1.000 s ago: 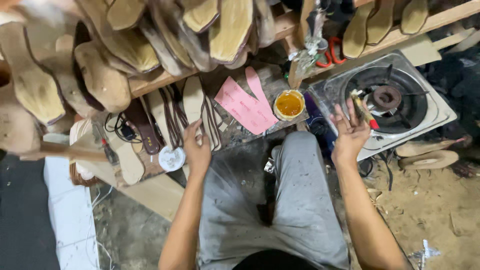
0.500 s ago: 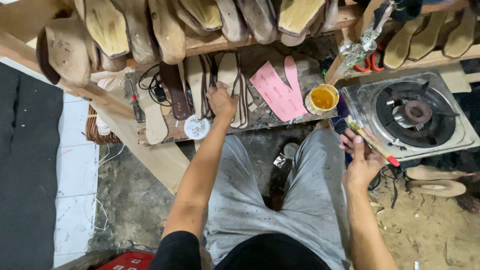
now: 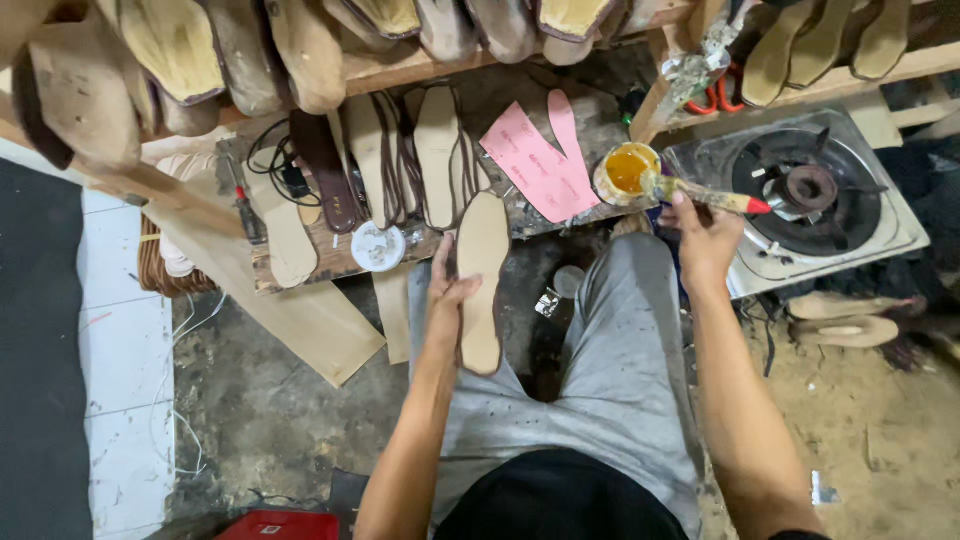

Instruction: The person sits on the floor and uses a brush to apply glue from a cup onto the underside of shoe insoles one at a time, coating the surface, then places each finished insole on the rack above the workbench and picks up the next one.

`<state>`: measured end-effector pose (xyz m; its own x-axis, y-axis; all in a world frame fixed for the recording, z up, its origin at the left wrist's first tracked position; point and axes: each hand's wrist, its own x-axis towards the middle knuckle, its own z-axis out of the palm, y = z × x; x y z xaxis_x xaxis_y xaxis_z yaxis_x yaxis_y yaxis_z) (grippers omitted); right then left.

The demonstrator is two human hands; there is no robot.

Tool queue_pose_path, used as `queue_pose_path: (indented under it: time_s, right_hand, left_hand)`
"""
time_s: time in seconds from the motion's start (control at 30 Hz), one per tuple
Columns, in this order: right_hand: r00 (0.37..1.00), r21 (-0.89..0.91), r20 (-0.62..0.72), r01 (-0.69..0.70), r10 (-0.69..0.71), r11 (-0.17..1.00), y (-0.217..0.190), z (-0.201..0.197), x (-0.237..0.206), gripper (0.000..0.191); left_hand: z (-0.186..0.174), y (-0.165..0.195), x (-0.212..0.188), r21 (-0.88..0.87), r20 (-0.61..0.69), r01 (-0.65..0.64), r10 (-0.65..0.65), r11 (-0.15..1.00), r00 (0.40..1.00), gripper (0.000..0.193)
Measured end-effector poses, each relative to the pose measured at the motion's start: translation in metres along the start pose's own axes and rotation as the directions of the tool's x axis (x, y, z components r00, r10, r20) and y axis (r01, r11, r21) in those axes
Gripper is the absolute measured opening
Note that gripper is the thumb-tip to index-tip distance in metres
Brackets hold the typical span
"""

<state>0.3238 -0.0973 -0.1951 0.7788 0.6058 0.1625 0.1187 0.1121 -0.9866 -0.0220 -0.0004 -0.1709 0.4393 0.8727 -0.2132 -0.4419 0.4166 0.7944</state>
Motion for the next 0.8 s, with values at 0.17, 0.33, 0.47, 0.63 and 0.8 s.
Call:
queue_pose_path:
  time_s: [0.17, 0.33, 0.47, 0.63, 0.8]
  right_hand:
    - [0.882, -0.580, 0.297, 0.471, -0.366, 0.665, -0.009, 0.013, 0.032, 0.017]
    - [0.822, -0.712, 0.480, 0.568, -0.306, 0.412, -0.006, 0.030, 0.049, 0.016]
    - [0.782, -0.729, 0.523, 0.617, -0.340, 0.297, -0.011, 0.030, 0.051, 0.016]
    - [0.798, -0.747, 0.480, 0.589, -0.364, 0.307, -0.028, 0.019, 0.035, 0.017]
    - [0.834, -0.766, 0.502, 0.552, -0.230, 0.330, -0.063, 0.026, 0.010, 0.020]
  left_hand:
    - [0.019, 0.001, -0.053, -0.499, 0.252, 0.174, -0.050, 0.849, 0.966, 0.076]
    - [0.027, 0.010, -0.077, -0.661, 0.253, 0.250, -0.104, 0.708, 0.962, 0.066]
    - [0.028, 0.016, -0.079, -0.676, 0.211, 0.254, -0.149, 0.692, 0.966, 0.060]
    - [0.028, 0.018, -0.074, -0.667, 0.268, 0.285, -0.135, 0.688, 0.954, 0.066]
    - [0.042, 0.014, -0.066, -0.555, 0.306, 0.251, -0.085, 0.793, 0.948, 0.068]
